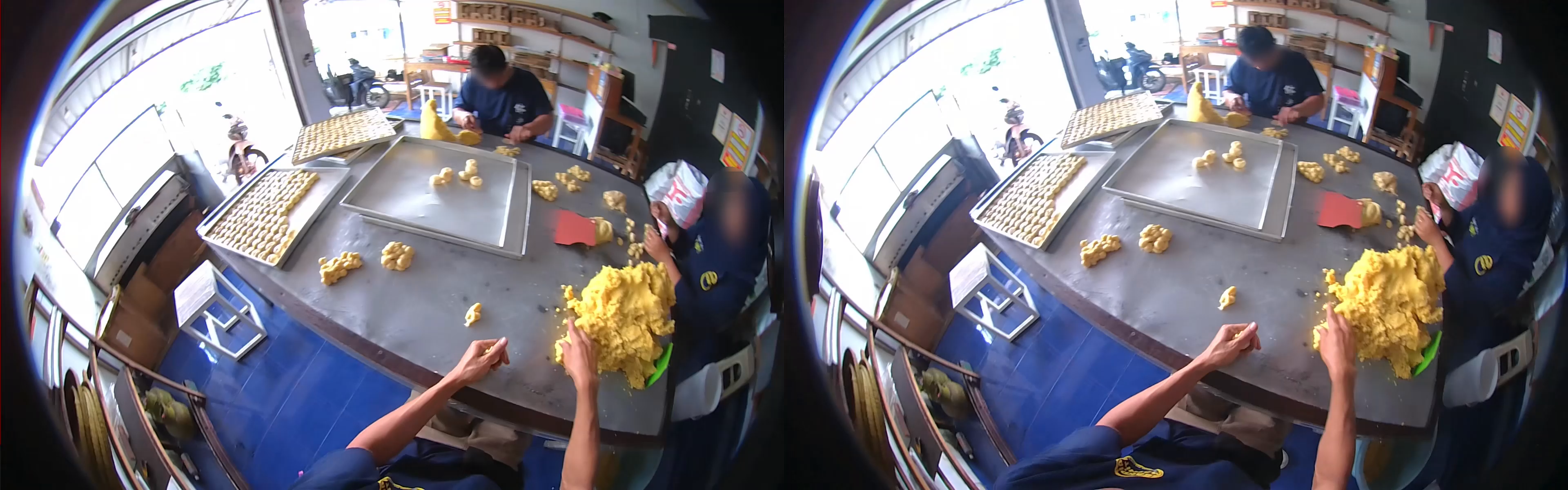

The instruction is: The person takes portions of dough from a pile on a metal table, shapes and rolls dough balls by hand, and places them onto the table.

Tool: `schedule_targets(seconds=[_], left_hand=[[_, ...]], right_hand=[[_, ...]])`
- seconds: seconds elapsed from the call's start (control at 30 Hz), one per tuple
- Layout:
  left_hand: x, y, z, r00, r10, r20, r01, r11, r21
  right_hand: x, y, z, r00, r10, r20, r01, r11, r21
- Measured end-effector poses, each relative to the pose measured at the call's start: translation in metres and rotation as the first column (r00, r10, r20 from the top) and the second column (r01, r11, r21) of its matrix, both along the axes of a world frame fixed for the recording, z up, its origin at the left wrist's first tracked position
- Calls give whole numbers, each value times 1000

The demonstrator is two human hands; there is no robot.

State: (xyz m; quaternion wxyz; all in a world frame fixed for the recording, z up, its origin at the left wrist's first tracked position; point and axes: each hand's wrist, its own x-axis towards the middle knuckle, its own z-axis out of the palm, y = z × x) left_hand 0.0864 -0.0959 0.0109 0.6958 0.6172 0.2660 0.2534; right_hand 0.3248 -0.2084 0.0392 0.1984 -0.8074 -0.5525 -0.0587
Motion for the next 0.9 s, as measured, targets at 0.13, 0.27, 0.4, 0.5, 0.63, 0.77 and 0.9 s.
schedule_targets(seconds=[0.13, 0.27, 0.4, 0.5, 0.63, 0.77, 0.9], left_hand=[[-8, 18, -25, 984, -57, 167, 67, 996, -56], [-27, 19, -10, 997, -61, 45, 59, 997, 43], [-22, 21, -16, 991, -134, -27, 134, 913, 386], [-11, 8, -1, 971, 89, -221, 157, 457, 875], [-3, 16, 14, 957, 117, -264, 118, 677, 727], [-24, 24, -2, 972, 182, -150, 20, 571, 821], [-27, 30, 33, 918, 138, -372, 129, 784, 608]], right_hand=[[-10, -33, 9, 942, -87, -324, 68, 995, -69], [-41, -60, -3, 977, -153, -150, 179, 969, 173], [-37, -85, -34, 965, -169, -199, 218, 942, 255], [-18, -83, -30, 739, -30, -673, 304, 907, 293], [-25, -67, -27, 891, -264, -371, 357, 910, 211], [-23, -71, -42, 914, -268, -305, 344, 911, 227], [-7, -71, -32, 940, -247, -236, 301, 926, 229]])
